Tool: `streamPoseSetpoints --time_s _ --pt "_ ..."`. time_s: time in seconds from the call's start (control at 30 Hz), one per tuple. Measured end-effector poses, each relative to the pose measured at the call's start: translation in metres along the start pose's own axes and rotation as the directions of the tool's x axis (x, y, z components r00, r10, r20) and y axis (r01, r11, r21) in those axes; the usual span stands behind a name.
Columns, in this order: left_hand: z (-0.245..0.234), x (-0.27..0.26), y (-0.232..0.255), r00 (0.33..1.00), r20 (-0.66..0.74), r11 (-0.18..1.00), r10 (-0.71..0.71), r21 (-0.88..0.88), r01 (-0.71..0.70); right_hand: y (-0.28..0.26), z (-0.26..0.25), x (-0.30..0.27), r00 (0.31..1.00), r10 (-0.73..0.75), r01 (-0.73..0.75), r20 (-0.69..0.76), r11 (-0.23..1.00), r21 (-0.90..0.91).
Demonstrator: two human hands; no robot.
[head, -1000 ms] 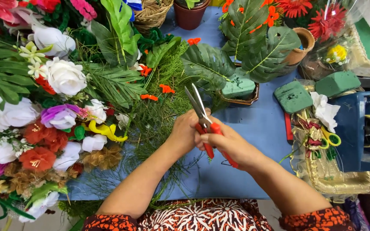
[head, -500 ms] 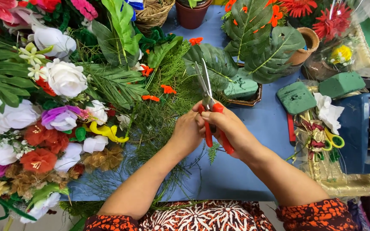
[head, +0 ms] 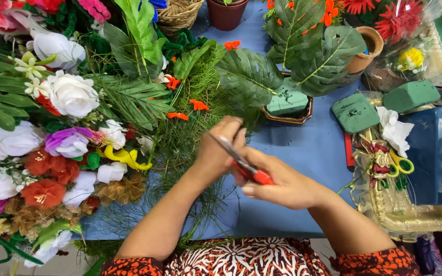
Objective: The person is trimming green filler stems with shears and arranging them into a piece of floral foam.
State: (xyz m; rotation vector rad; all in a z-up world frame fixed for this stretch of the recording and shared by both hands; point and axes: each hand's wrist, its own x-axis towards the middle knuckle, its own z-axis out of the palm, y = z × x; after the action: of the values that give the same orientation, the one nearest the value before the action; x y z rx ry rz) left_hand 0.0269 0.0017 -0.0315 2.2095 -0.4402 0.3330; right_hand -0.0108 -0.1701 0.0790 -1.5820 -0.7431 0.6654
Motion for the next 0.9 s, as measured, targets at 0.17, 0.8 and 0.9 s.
streamPoseSetpoints --time_s 0.17,0.8,0.9 --pt "-0.034 0.003 0.017 0.99 -0.026 0.823 -0.141 -0.558 0.102 0.047 -0.031 -0.041 0.987 -0.028 0.054 -0.157 0.984 0.167" --pt "-0.055 0.014 0.011 0.975 -0.134 0.56 -0.175 -0.828 -0.013 0.111 -0.047 -0.048 0.907 0.054 -0.384 -0.417 0.507 -0.771" --pt "-0.053 0.012 0.011 0.966 -0.12 0.536 -0.231 -0.844 0.023 0.129 -0.053 -0.073 0.904 0.024 -0.416 -0.427 0.28 -0.865"
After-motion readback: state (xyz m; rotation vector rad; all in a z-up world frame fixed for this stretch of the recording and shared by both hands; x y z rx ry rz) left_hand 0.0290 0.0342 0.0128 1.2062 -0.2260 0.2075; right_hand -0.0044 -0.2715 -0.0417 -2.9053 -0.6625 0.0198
